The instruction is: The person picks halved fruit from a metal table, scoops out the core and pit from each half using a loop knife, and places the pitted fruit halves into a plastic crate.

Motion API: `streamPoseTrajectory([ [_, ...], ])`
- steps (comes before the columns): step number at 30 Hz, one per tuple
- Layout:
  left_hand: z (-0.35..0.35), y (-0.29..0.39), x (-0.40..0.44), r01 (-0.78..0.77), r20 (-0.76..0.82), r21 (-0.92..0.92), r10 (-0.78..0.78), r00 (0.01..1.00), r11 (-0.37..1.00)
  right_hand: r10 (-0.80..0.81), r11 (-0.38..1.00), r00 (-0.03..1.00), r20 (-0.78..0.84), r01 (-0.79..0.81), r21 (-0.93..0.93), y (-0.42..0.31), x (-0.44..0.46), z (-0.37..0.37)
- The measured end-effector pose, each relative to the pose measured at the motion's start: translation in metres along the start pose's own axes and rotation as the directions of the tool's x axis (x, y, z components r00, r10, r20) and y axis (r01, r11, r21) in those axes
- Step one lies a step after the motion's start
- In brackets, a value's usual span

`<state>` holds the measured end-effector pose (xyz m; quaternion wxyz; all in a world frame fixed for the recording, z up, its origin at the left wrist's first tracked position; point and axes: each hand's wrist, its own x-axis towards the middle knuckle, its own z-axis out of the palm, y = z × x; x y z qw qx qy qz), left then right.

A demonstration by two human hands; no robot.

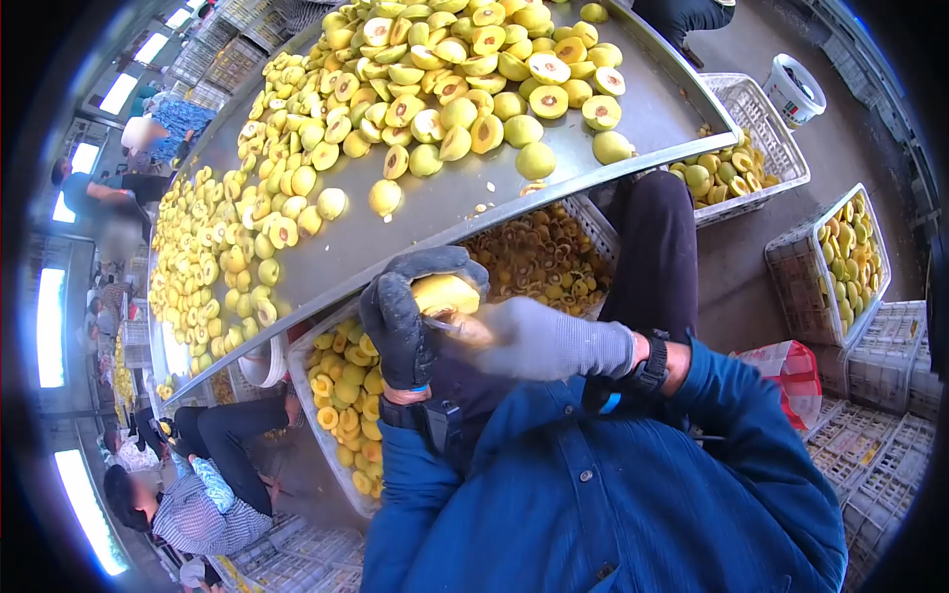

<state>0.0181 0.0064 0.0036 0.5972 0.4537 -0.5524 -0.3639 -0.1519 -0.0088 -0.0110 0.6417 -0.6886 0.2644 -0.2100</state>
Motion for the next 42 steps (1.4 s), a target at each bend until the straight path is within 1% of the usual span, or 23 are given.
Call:
streamPoseTrajectory([
  [1,-0.001,0.0,0.001,-0.006,0.041,0.098,0.002,0.999,0.995,-0.071,0.992,0.997,-0.03,0.067,-0.108,0.002,0.002,-0.003],
  [4,0.0,-0.014,0.001,0.032,0.011,-0.051,-0.031,0.999,0.998,0.196,0.964,0.963,0.188,-0.224,0.145,-0.032,-0.003,-0.023],
  [5,0.002,-0.014,0.001,0.07,0.015,-0.176,-0.069,0.998,0.982,0.318,0.889,0.886,0.338,-0.402,0.22,-0.032,-0.002,-0.027],
  [8,0.014,-0.015,-0.001,0.16,-0.035,-0.398,-0.19,0.981,0.903,0.252,0.803,0.872,0.42,-0.43,0.412,-0.016,0.001,-0.023],
  [11,0.026,-0.027,0.008,0.162,-0.231,-0.37,-0.26,0.938,0.915,0.097,0.809,0.932,0.349,-0.279,0.518,-0.002,0.01,-0.026],
  [13,0.032,-0.041,0.009,0.119,-0.338,-0.371,-0.253,0.906,0.921,0.082,0.742,0.932,0.353,-0.294,0.603,0.019,0.015,-0.033],
  [14,0.03,-0.055,0.016,0.099,-0.291,-0.689,-0.399,0.87,0.718,0.075,0.705,0.932,0.354,-0.301,0.642,0.03,0.018,-0.036],
  [15,0.017,-0.082,0.014,0.008,-0.214,-0.818,-0.317,0.924,0.574,0.129,0.652,0.932,0.338,-0.336,0.679,0.04,0.017,-0.042],
  [17,0.022,-0.053,0.011,0.027,-0.479,-0.331,-0.193,0.856,0.943,0.349,0.743,0.898,0.267,-0.439,0.505,0.047,0.02,-0.056],
  [18,0.01,-0.053,0.003,0.021,-0.509,-0.315,-0.188,0.84,0.949,0.464,0.829,0.871,0.159,-0.491,0.268,0.05,0.023,-0.062],
  [19,-0.002,-0.053,-0.005,0.017,-0.537,-0.298,-0.182,0.824,0.954,0.318,0.883,0.941,-0.114,-0.338,-0.325,0.082,0.024,-0.063],
  [20,-0.017,-0.059,-0.014,-0.076,-0.501,-0.571,-0.273,0.821,0.817,-0.011,0.559,0.97,-0.243,-0.196,-0.806,0.118,0.019,-0.061],
  [25,-0.092,-0.071,-0.073,-0.232,-0.7,-0.609,-0.376,0.607,0.758,0.122,0.848,0.943,-0.309,-0.261,-0.462,0.152,0.001,-0.071],
  [28,-0.177,-0.14,-0.137,-0.11,-0.843,-0.389,-0.305,0.443,0.915,0.327,0.741,0.899,-0.291,-0.435,-0.512,0.145,0.0,-0.066],
  [29,-0.205,-0.153,-0.15,-0.163,-0.849,-0.441,-0.35,0.397,0.883,0.32,0.731,0.905,-0.282,-0.425,-0.534,0.141,0.001,-0.062],
  [31,-0.246,-0.169,-0.162,-0.022,-0.929,-0.211,-0.193,0.316,0.977,0.294,0.75,0.917,-0.268,-0.395,-0.53,0.146,0.0,-0.056],
  [32,-0.274,-0.172,-0.163,-0.055,-0.92,-0.331,-0.31,0.238,0.942,0.281,0.76,0.923,-0.261,-0.381,-0.527,0.15,-0.001,-0.055],
  [34,-0.348,-0.221,-0.191,0.205,-0.903,-0.023,-0.109,0.417,0.979,0.271,0.736,0.924,-0.269,-0.379,-0.561,0.169,-0.006,-0.057],
  [35,-0.351,-0.199,-0.176,0.285,-0.919,0.011,-0.103,0.382,0.959,0.275,0.734,0.921,-0.275,-0.386,-0.559,0.173,-0.008,-0.056],
  [36,-0.393,-0.215,-0.177,0.5,-0.907,0.136,-0.095,0.41,0.856,0.28,0.731,0.918,-0.281,-0.394,-0.557,0.174,-0.006,-0.053],
  [38,-0.421,-0.242,-0.168,0.677,-0.897,0.435,0.216,0.386,0.594,0.354,0.69,0.891,-0.284,-0.454,-0.565,0.176,-0.009,-0.052],
  [40,-0.433,-0.247,-0.172,0.678,-0.686,0.727,0.136,0.714,0.109,0.352,0.657,0.897,-0.268,-0.441,-0.611,0.184,-0.004,-0.051],
  [42,-0.436,-0.259,-0.179,0.594,-0.596,0.803,-0.089,0.798,-0.05,0.467,0.649,0.831,-0.304,-0.555,-0.521,0.176,0.003,-0.044],
])
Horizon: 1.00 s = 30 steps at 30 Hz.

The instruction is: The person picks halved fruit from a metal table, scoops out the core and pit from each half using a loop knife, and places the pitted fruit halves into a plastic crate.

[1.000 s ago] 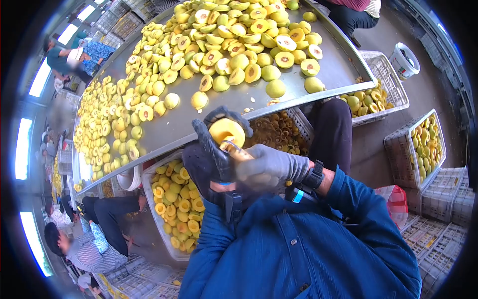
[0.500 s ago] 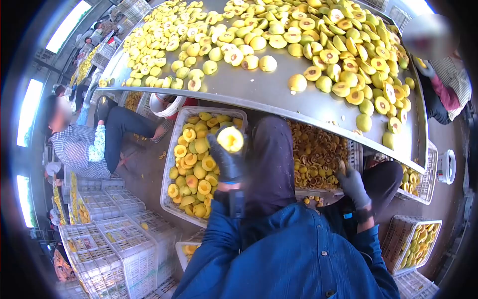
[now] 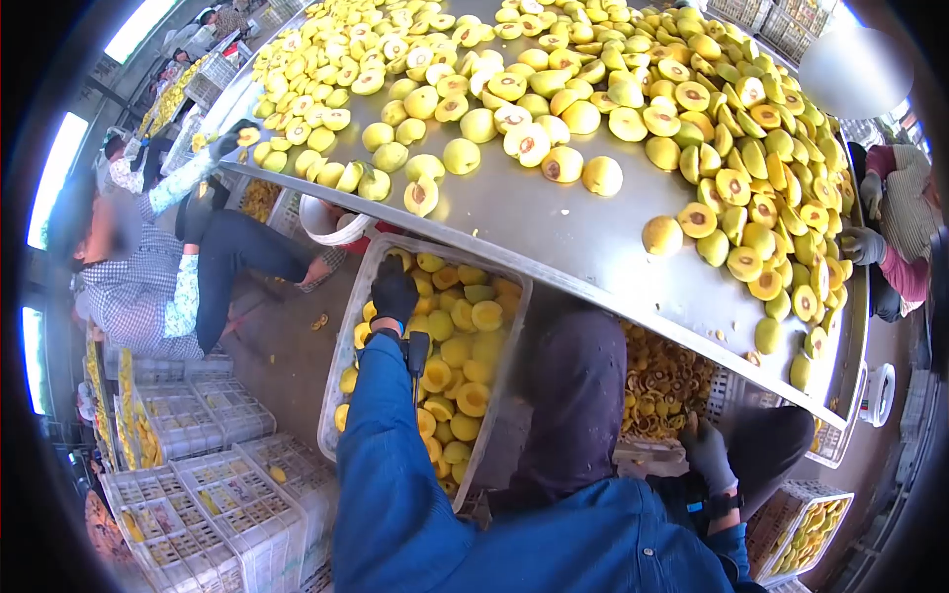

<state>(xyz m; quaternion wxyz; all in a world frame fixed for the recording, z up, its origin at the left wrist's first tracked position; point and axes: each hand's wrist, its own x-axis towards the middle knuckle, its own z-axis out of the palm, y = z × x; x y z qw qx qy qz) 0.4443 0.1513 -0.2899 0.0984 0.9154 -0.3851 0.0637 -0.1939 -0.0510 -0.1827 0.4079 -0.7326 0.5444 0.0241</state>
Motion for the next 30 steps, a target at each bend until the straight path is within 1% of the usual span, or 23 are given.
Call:
streamPoseTrajectory([
  [2,0.014,0.001,-0.004,-0.071,0.079,0.167,0.059,0.995,0.983,0.146,0.988,0.988,0.058,-0.149,0.04,-0.021,-0.002,-0.001],
  [5,0.049,-0.015,-0.006,-0.184,-0.096,0.078,0.191,0.977,0.98,0.196,0.977,0.975,0.104,-0.203,0.063,-0.02,-0.002,0.001],
  [7,0.048,-0.018,0.007,-0.142,0.026,0.052,0.14,0.99,0.989,0.166,0.986,0.983,0.084,-0.163,-0.04,-0.032,-0.005,-0.001],
  [8,0.038,-0.021,0.018,-0.165,0.181,0.113,0.143,0.973,0.98,0.143,0.987,0.986,0.083,-0.136,-0.089,-0.034,-0.006,-0.002],
  [9,0.043,-0.043,0.029,-0.41,0.274,0.18,0.355,0.894,0.894,0.167,0.986,0.98,0.104,-0.164,-0.037,-0.027,-0.005,0.0],
  [10,0.021,-0.024,0.029,-0.108,0.13,-0.013,0.109,0.985,0.994,0.129,0.991,0.988,0.084,-0.127,-0.032,-0.022,-0.004,0.003],
  [11,-0.011,0.001,0.024,0.181,0.05,-0.244,-0.174,0.983,0.953,0.092,0.996,0.993,0.067,-0.09,-0.028,-0.017,-0.004,0.006],
  [12,-0.033,0.018,0.02,0.165,-0.119,-0.294,-0.208,0.971,0.941,0.056,0.998,0.997,0.051,-0.055,-0.026,-0.012,-0.006,0.007],
  [13,-0.06,0.043,0.012,0.081,-0.279,-0.384,-0.199,0.939,0.92,0.056,0.998,0.997,0.049,-0.056,-0.012,-0.011,-0.009,0.006],
  [14,-0.091,0.074,0.007,-0.021,-0.432,-0.46,-0.202,0.879,0.888,0.054,0.999,0.998,0.045,-0.054,0.002,-0.016,-0.011,0.006],
  [15,-0.118,0.105,0.008,-0.129,-0.462,-0.459,-0.112,0.88,0.879,0.051,0.999,0.998,0.038,-0.051,0.015,-0.019,-0.01,0.004],
  [17,-0.162,0.167,0.005,-0.333,-0.523,-0.448,0.059,0.851,0.83,-0.129,0.986,0.991,-0.042,0.124,-0.111,-0.006,-0.012,0.013],
  [18,-0.174,0.199,0.012,-0.444,-0.515,-0.425,0.193,0.835,0.789,-0.219,0.962,0.973,-0.072,0.202,-0.185,-0.005,-0.013,0.012],
  [19,-0.182,0.231,0.025,-0.548,-0.501,-0.401,0.325,0.802,0.734,-0.136,0.984,0.99,-0.033,0.131,-0.121,-0.005,-0.014,0.012],
  [21,-0.175,0.288,0.061,-0.69,-0.461,-0.307,0.531,0.71,0.655,-0.185,0.981,0.982,-0.048,0.182,-0.067,-0.012,-0.024,0.005],
  [22,-0.155,0.31,0.082,-0.715,-0.449,-0.264,0.574,0.685,0.647,-0.213,0.977,0.975,-0.063,0.211,-0.037,-0.013,-0.025,0.002],
  [23,-0.137,0.329,0.103,-0.704,-0.39,-0.218,0.6,0.698,0.676,-0.248,0.968,0.962,-0.117,0.244,-0.052,-0.003,-0.021,0.01],
  [25,-0.087,0.338,0.127,-0.659,-0.343,-0.103,0.595,0.727,0.745,-0.238,0.97,0.956,-0.17,0.227,-0.085,0.0,-0.024,0.014],
  [26,-0.081,0.348,0.138,-0.635,-0.325,-0.038,0.591,0.738,0.772,-0.236,0.971,0.951,-0.202,0.22,-0.097,0.0,-0.023,0.013],
  [27,-0.088,0.363,0.14,-0.579,-0.205,-0.009,0.565,0.799,0.815,-0.22,0.971,0.951,-0.216,0.193,-0.141,0.001,-0.024,0.011],
  [29,-0.095,0.389,0.127,-0.462,0.064,0.07,0.458,0.887,0.884,-0.232,0.972,0.933,-0.273,0.217,-0.087,0.0,-0.026,0.006],
  [30,-0.093,0.395,0.121,-0.499,0.047,0.015,0.498,0.866,0.866,-0.232,0.973,0.926,-0.296,0.227,-0.053,-0.001,-0.028,0.005],
])
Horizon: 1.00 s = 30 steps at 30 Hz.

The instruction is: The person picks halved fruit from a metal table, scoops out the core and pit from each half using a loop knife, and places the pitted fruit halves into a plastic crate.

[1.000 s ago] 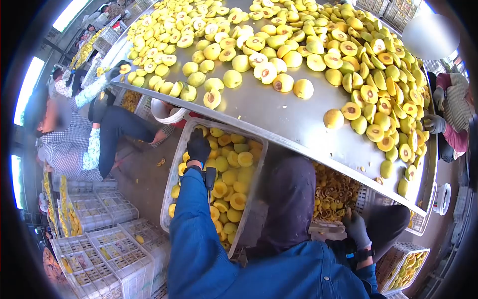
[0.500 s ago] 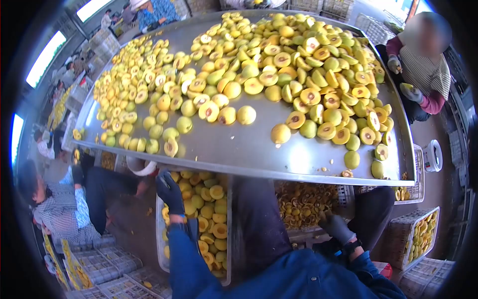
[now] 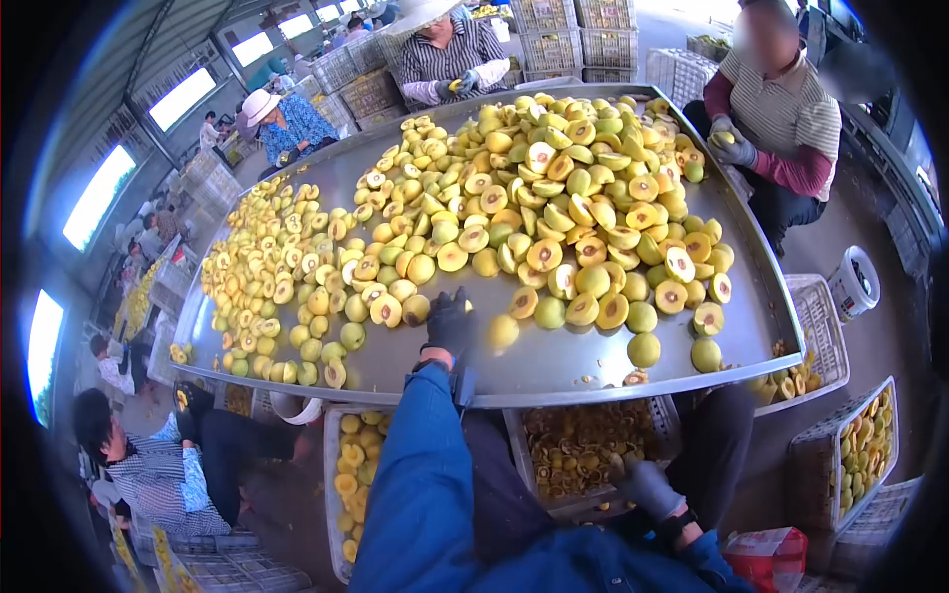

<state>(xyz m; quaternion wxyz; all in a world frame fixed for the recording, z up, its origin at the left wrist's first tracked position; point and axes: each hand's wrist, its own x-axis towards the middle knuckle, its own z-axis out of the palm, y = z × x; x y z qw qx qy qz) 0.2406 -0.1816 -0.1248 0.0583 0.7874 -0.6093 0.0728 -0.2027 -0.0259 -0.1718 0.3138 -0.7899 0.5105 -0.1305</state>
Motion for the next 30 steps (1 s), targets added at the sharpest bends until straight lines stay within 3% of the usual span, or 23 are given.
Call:
streamPoseTrajectory([
  [2,0.007,0.01,-0.015,-0.087,-0.017,-0.104,0.086,0.996,0.991,-0.01,0.997,0.997,0.073,0.004,0.082,0.005,0.004,0.006],
  [3,-0.002,0.019,-0.027,-0.095,-0.04,-0.041,0.093,0.995,0.995,0.028,0.992,0.991,0.133,-0.043,0.116,0.007,0.006,0.009],
  [4,-0.018,0.029,-0.039,-0.014,-0.012,-0.457,0.01,1.0,0.889,0.029,0.992,0.99,0.142,-0.046,0.121,0.0,0.006,0.001],
  [5,-0.039,0.036,-0.047,0.074,0.046,-0.784,-0.06,0.997,0.616,0.026,0.991,0.989,0.143,-0.044,0.125,-0.013,0.007,-0.012],
  [6,-0.049,0.037,-0.056,0.157,0.136,-0.961,-0.108,0.985,0.227,0.02,0.991,0.988,0.15,-0.04,0.129,-0.026,0.008,-0.024],
  [7,-0.045,0.029,-0.069,-0.046,-0.055,-0.933,-0.014,0.998,0.357,-0.006,0.992,0.987,0.161,-0.015,0.128,-0.036,0.013,-0.032],
  [8,-0.039,0.028,-0.08,0.083,0.08,-0.995,-0.054,0.995,0.052,-0.032,0.992,0.985,0.171,0.01,0.128,-0.046,0.019,-0.04],
  [10,-0.07,0.057,-0.11,0.151,0.182,-0.929,-0.06,0.981,-0.338,-0.09,0.978,0.985,0.149,0.059,0.2,-0.07,0.025,-0.056],
  [12,-0.105,0.093,-0.142,0.12,0.18,-0.918,-0.127,0.975,-0.378,-0.17,0.93,0.984,0.061,0.139,0.339,-0.099,0.033,-0.072],
  [13,-0.128,0.1,-0.156,0.083,0.141,-0.93,-0.141,0.98,-0.358,-0.206,0.828,0.972,-0.117,0.237,0.508,-0.113,0.04,-0.071],
  [14,-0.139,0.113,-0.176,0.09,0.136,-0.944,-0.126,0.983,-0.317,-0.153,0.796,0.968,-0.2,0.24,0.556,-0.127,0.04,-0.078],
  [16,-0.159,0.136,-0.201,0.127,0.141,-0.974,-0.066,0.988,-0.187,-0.226,0.874,0.901,-0.37,0.355,0.331,-0.144,0.04,-0.089],
  [18,-0.179,0.152,-0.209,0.144,0.145,-0.989,0.023,0.989,0.026,-0.3,0.881,0.896,-0.327,0.392,0.267,-0.141,0.036,-0.093],
  [22,-0.204,0.173,-0.212,0.145,0.193,-0.924,0.105,0.976,0.354,-0.312,0.849,0.88,-0.358,0.427,0.312,-0.131,0.031,-0.077],
  [24,-0.197,0.174,-0.217,0.121,0.174,-0.919,0.11,0.978,0.376,-0.108,0.713,0.962,-0.25,0.25,0.655,-0.128,0.028,-0.073],
  [25,-0.18,0.173,-0.222,0.005,0.055,-0.956,0.162,0.985,0.292,-0.028,0.589,0.982,-0.189,0.169,0.79,-0.126,0.029,-0.07],
  [26,-0.167,0.175,-0.231,-0.005,0.03,-0.959,0.119,0.992,0.285,0.041,0.44,0.993,-0.112,0.083,0.894,-0.124,0.029,-0.068],
  [27,-0.167,0.18,-0.235,-0.017,0.004,-0.96,0.076,0.997,0.278,0.112,0.374,0.991,0.071,-0.108,0.921,-0.135,0.022,-0.085],
  [28,-0.166,0.184,-0.237,-0.03,-0.023,-0.962,0.031,0.999,0.273,0.139,0.275,0.982,0.132,-0.166,0.947,-0.136,0.019,-0.083],
  [29,-0.162,0.19,-0.237,-0.073,-0.071,-0.984,0.018,0.997,0.16,0.159,0.172,0.968,0.195,-0.221,0.96,-0.136,0.016,-0.079],
  [30,-0.155,0.194,-0.238,-0.103,-0.107,-0.978,-0.011,0.994,0.184,0.175,0.069,0.95,0.26,-0.276,0.959,-0.138,0.013,-0.077],
])
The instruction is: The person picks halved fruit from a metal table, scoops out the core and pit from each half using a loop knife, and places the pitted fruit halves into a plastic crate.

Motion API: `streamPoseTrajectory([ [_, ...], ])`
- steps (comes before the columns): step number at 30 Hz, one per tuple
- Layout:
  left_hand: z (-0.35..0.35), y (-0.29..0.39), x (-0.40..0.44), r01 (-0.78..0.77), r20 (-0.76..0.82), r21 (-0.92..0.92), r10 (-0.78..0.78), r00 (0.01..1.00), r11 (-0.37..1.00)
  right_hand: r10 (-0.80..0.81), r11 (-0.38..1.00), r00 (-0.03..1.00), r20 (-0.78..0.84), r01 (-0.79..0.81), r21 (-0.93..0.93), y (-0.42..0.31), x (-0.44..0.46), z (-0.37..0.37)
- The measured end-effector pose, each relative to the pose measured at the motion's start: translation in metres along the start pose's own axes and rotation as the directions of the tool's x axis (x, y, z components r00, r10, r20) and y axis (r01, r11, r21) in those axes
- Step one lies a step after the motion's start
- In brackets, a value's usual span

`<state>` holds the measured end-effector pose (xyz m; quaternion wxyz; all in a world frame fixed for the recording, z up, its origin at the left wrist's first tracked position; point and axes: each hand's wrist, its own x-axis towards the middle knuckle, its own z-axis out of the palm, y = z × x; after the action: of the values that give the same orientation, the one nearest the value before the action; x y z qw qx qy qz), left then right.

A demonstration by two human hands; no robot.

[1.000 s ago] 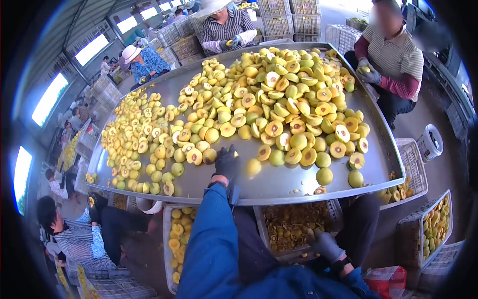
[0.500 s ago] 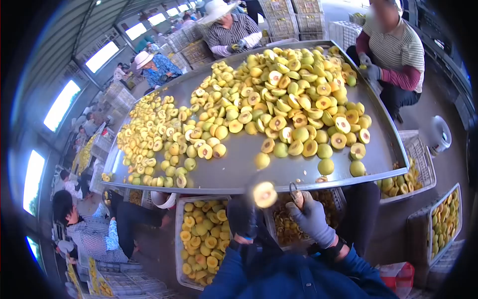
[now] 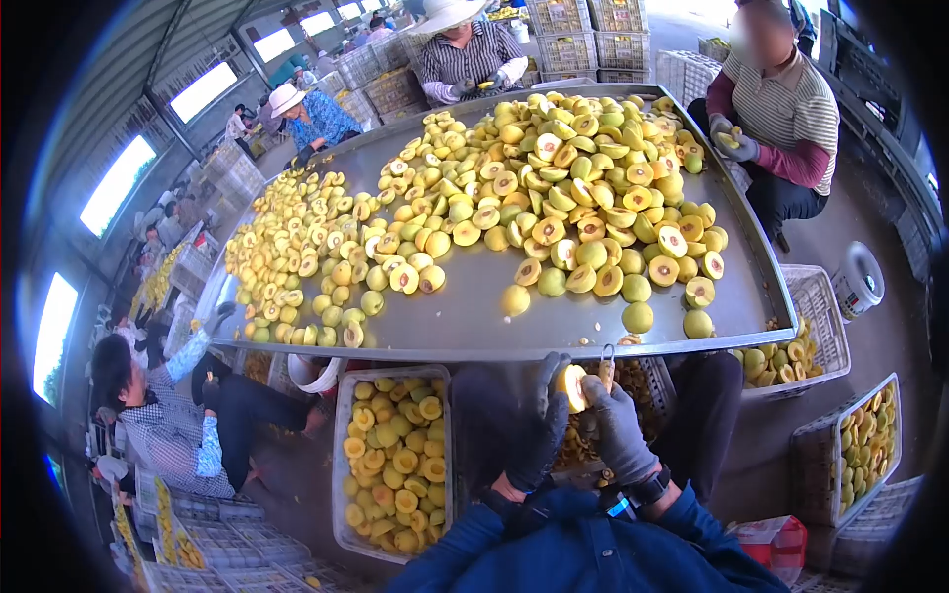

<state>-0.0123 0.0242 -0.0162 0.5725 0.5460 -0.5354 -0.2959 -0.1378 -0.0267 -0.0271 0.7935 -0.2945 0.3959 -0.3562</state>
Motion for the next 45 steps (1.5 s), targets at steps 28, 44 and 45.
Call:
streamPoseTrajectory([
  [28,-0.041,-0.109,-0.027,0.251,-0.001,-0.468,-0.284,0.959,0.847,0.046,0.938,0.998,0.039,-0.03,-0.345,0.035,0.017,0.034],
  [44,-0.03,-0.101,-0.004,0.253,0.041,-0.211,-0.25,0.967,0.944,-0.013,0.85,1.0,-0.015,0.003,-0.527,0.029,0.024,-0.056],
  [45,-0.03,-0.105,-0.005,0.282,0.059,-0.274,-0.276,0.959,0.92,-0.042,0.837,0.999,-0.02,0.024,-0.546,0.034,0.025,-0.06],
])
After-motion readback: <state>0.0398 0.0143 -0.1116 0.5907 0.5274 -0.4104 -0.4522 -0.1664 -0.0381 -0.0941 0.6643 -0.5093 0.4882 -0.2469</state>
